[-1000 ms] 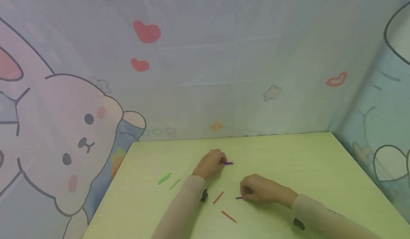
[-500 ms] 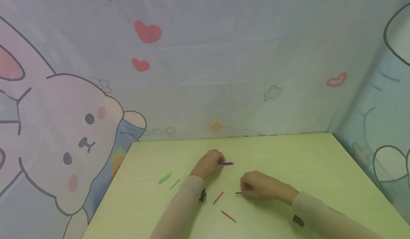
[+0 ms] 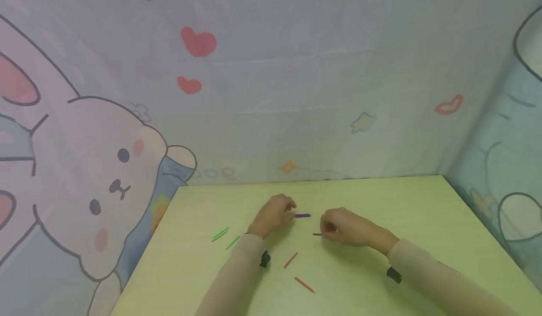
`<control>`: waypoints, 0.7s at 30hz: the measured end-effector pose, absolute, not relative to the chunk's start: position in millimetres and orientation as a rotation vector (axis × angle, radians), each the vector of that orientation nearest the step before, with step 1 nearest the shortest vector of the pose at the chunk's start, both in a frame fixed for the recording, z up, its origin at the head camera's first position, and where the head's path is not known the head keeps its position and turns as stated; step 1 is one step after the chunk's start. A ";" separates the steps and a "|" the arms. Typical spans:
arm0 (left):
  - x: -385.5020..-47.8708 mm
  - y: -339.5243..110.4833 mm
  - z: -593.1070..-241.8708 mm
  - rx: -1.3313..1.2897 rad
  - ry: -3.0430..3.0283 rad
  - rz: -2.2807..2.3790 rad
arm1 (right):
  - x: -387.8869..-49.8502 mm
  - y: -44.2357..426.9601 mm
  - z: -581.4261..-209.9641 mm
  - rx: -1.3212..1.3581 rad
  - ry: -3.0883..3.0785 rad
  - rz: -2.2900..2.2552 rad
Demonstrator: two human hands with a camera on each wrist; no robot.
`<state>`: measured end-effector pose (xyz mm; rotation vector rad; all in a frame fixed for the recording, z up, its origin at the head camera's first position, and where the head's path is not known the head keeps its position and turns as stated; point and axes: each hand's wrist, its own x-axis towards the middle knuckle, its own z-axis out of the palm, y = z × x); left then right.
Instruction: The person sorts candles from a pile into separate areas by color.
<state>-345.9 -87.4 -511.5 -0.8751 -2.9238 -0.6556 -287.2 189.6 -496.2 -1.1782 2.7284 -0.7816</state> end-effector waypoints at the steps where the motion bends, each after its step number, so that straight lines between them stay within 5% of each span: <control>1: -344.2 -88.8 -509.9 -0.881 -2.917 -0.667 | -289.0 189.8 -493.5 -1.178 2.731 -0.788; 21: -302.0 -117.7 -487.7 -0.940 -2.785 -0.726 | -316.3 182.0 -471.6 -1.153 2.760 -0.795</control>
